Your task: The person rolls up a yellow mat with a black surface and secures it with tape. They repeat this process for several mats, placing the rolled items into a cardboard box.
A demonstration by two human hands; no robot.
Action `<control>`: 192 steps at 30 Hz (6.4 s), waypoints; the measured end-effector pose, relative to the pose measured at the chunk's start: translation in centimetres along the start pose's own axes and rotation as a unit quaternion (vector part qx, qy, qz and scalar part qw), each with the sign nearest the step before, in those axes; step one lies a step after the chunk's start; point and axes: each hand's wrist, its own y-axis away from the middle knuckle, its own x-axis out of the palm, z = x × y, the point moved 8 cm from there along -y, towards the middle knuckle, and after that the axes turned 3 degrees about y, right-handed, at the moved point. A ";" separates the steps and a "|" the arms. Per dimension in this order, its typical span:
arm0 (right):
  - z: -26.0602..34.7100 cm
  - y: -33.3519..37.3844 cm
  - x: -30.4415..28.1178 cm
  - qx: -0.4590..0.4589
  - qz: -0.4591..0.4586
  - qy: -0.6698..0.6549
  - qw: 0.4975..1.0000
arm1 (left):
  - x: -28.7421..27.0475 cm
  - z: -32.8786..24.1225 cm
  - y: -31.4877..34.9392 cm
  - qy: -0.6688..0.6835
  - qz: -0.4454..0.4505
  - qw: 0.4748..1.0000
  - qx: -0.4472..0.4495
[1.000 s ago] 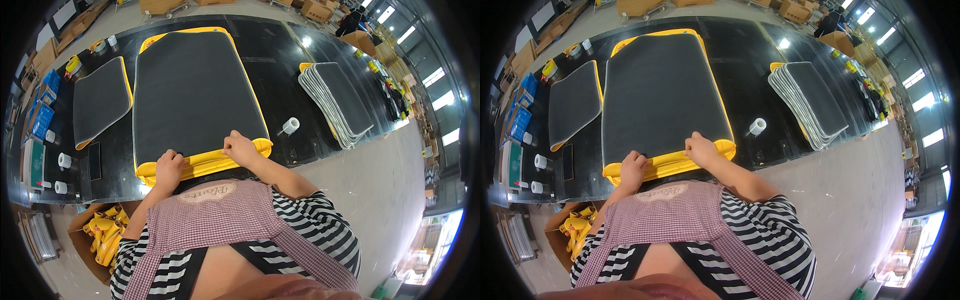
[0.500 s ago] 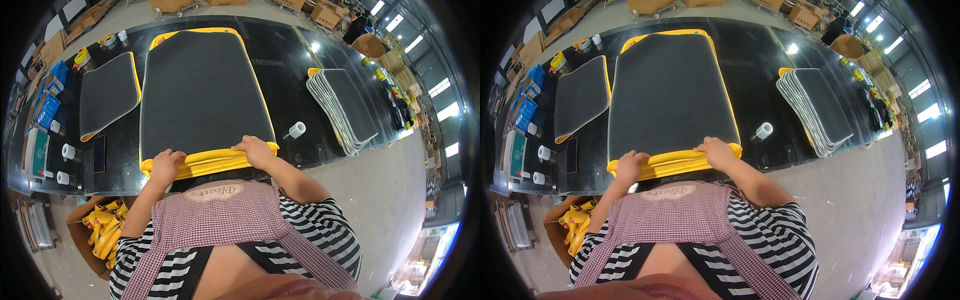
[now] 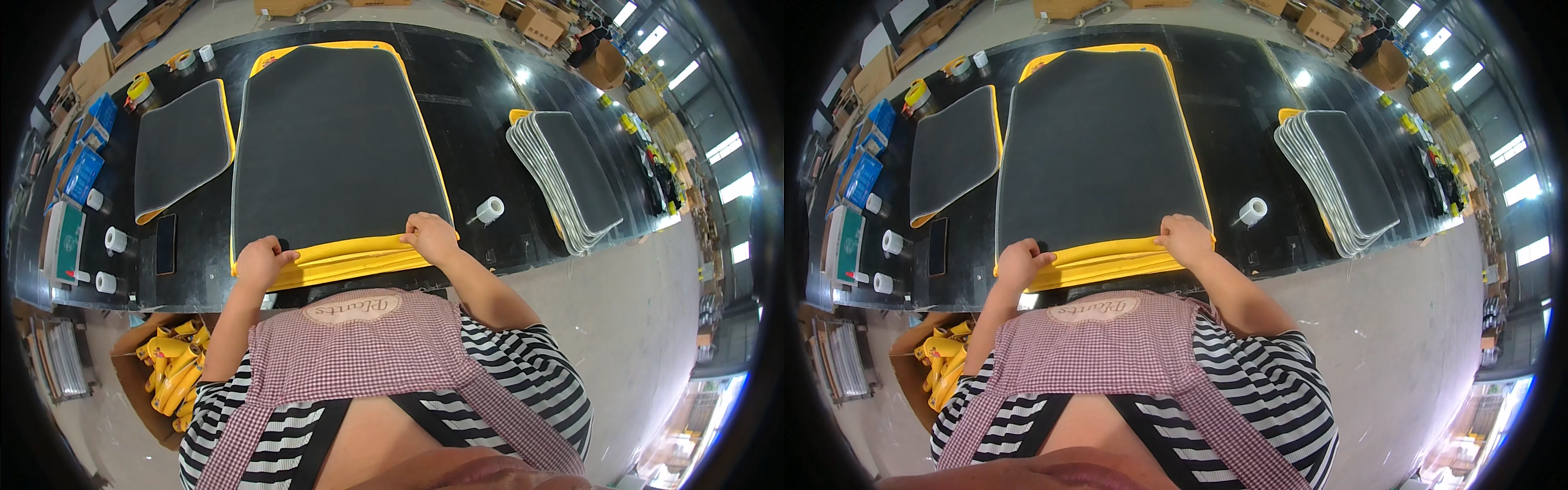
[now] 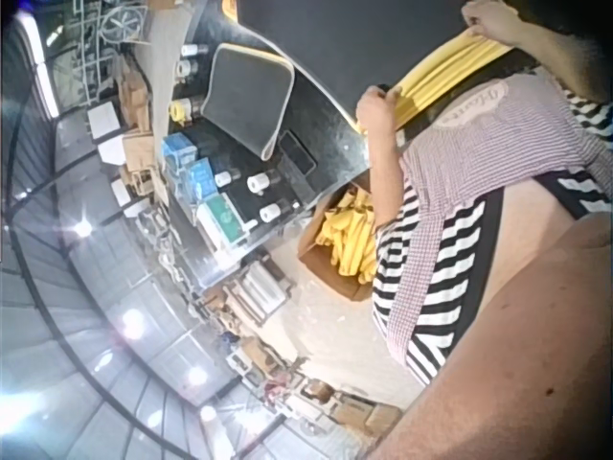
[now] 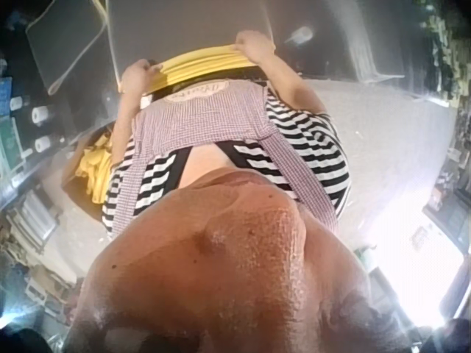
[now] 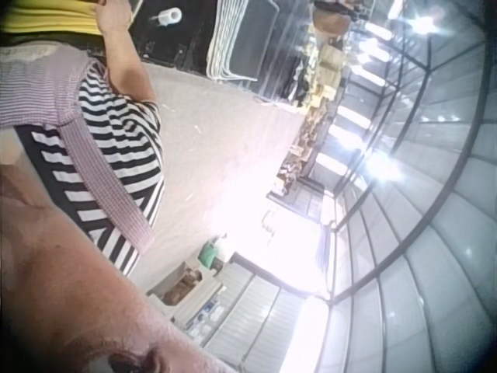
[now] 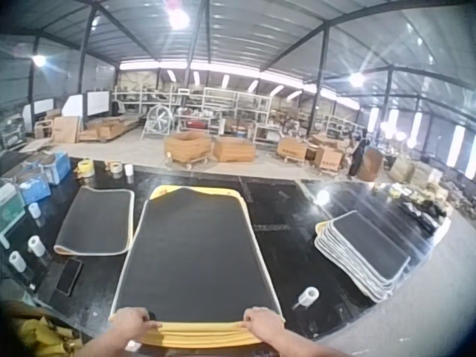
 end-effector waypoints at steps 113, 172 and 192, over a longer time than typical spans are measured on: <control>4.2 -5.5 1.2 -0.140 -0.121 0.144 0.972 | 1.5 -6.5 -5.9 -0.032 -0.130 0.950 0.281; -4.2 -10.9 -4.6 0.006 -0.058 0.086 0.995 | -4.7 7.1 -13.2 -0.151 -0.208 0.966 0.028; -6.1 0.8 -2.6 0.003 -0.195 -0.133 0.972 | -1.5 11.2 -2.8 0.163 -0.273 0.940 0.119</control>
